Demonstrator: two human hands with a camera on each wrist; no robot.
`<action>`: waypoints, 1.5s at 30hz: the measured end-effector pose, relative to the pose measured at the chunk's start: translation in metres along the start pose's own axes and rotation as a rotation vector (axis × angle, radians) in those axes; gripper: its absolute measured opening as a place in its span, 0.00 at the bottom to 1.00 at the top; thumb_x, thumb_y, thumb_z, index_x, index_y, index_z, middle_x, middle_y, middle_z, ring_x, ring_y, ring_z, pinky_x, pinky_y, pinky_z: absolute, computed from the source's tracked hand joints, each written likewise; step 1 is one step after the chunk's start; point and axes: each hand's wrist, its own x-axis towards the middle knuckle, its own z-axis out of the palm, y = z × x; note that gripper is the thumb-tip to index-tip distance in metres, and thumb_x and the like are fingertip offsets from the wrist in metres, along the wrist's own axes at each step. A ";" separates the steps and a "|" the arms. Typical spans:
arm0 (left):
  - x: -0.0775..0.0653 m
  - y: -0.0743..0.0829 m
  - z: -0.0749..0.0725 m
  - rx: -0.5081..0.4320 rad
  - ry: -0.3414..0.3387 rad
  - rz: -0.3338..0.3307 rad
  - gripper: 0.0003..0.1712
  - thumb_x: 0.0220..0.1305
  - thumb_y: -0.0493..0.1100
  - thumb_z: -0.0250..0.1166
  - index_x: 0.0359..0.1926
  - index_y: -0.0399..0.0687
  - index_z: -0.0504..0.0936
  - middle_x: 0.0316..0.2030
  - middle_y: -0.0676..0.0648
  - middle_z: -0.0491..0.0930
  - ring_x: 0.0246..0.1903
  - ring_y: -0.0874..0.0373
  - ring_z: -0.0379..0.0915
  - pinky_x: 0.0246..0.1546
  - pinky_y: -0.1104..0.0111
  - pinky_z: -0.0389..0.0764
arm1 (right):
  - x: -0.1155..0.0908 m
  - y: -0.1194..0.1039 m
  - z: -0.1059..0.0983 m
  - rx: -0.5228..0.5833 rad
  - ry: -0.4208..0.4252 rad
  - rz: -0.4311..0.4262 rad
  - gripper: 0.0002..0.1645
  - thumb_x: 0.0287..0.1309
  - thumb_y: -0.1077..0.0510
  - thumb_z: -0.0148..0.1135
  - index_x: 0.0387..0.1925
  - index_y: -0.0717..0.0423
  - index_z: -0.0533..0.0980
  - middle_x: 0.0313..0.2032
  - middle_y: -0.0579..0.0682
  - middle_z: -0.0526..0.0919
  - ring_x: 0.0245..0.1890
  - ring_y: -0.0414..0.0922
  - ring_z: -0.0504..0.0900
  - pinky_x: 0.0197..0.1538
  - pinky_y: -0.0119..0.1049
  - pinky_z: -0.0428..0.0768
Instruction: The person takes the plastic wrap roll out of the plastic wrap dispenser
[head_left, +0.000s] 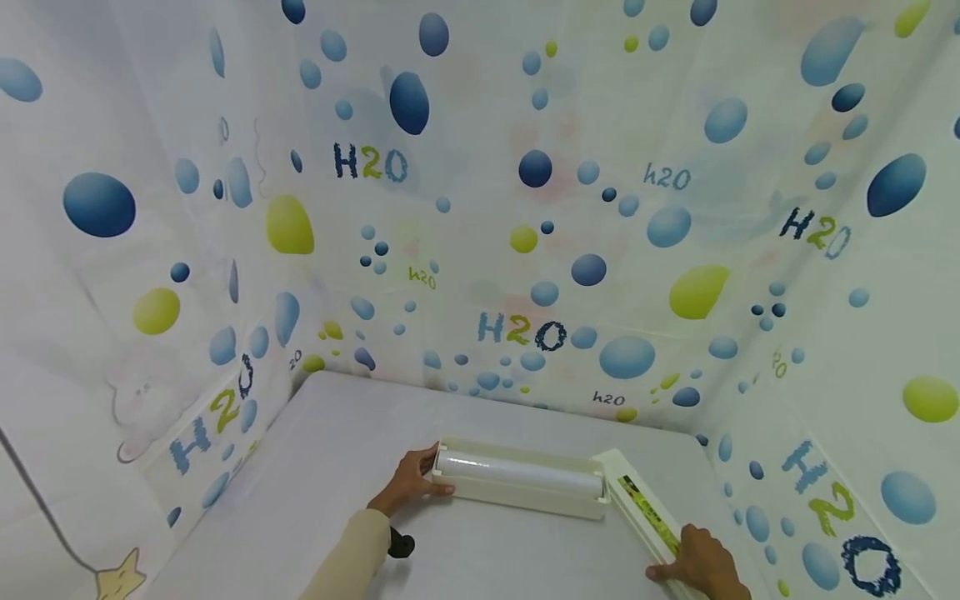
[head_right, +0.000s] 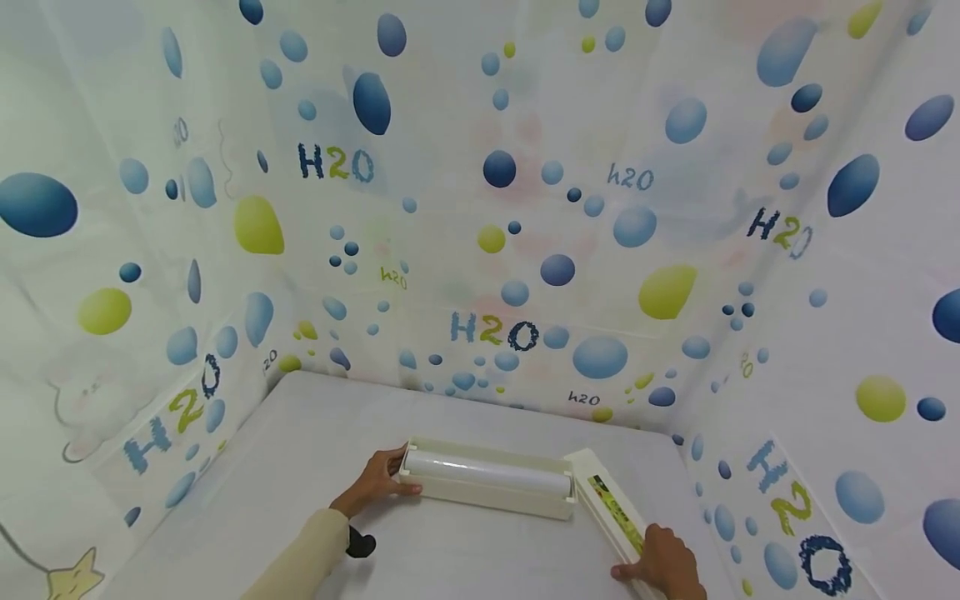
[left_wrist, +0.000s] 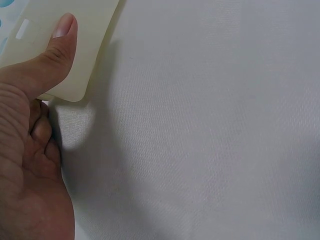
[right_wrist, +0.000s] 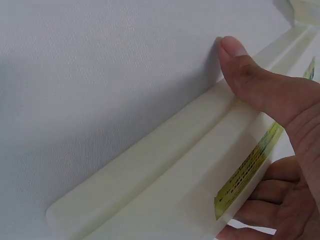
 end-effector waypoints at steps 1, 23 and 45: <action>-0.001 0.001 -0.001 0.009 0.001 0.006 0.58 0.53 0.36 0.87 0.77 0.20 0.64 0.73 0.23 0.72 0.71 0.28 0.75 0.74 0.43 0.77 | 0.000 0.000 0.000 -0.003 -0.002 0.003 0.53 0.37 0.26 0.88 0.36 0.69 0.76 0.27 0.54 0.77 0.28 0.49 0.78 0.35 0.41 0.81; -0.004 -0.007 -0.009 0.019 -0.002 0.019 0.59 0.54 0.42 0.88 0.77 0.21 0.65 0.72 0.25 0.75 0.70 0.28 0.77 0.74 0.40 0.76 | 0.016 -0.089 -0.082 0.982 0.247 -0.381 0.46 0.67 0.51 0.79 0.77 0.66 0.71 0.71 0.62 0.79 0.59 0.30 0.88 0.54 0.18 0.86; 0.000 -0.007 -0.001 -0.048 -0.013 0.032 0.57 0.53 0.35 0.87 0.77 0.20 0.64 0.74 0.24 0.72 0.72 0.27 0.74 0.75 0.40 0.73 | 0.030 -0.164 -0.102 0.951 0.011 -0.859 0.35 0.68 0.65 0.74 0.73 0.68 0.75 0.69 0.69 0.80 0.62 0.33 0.88 0.59 0.28 0.88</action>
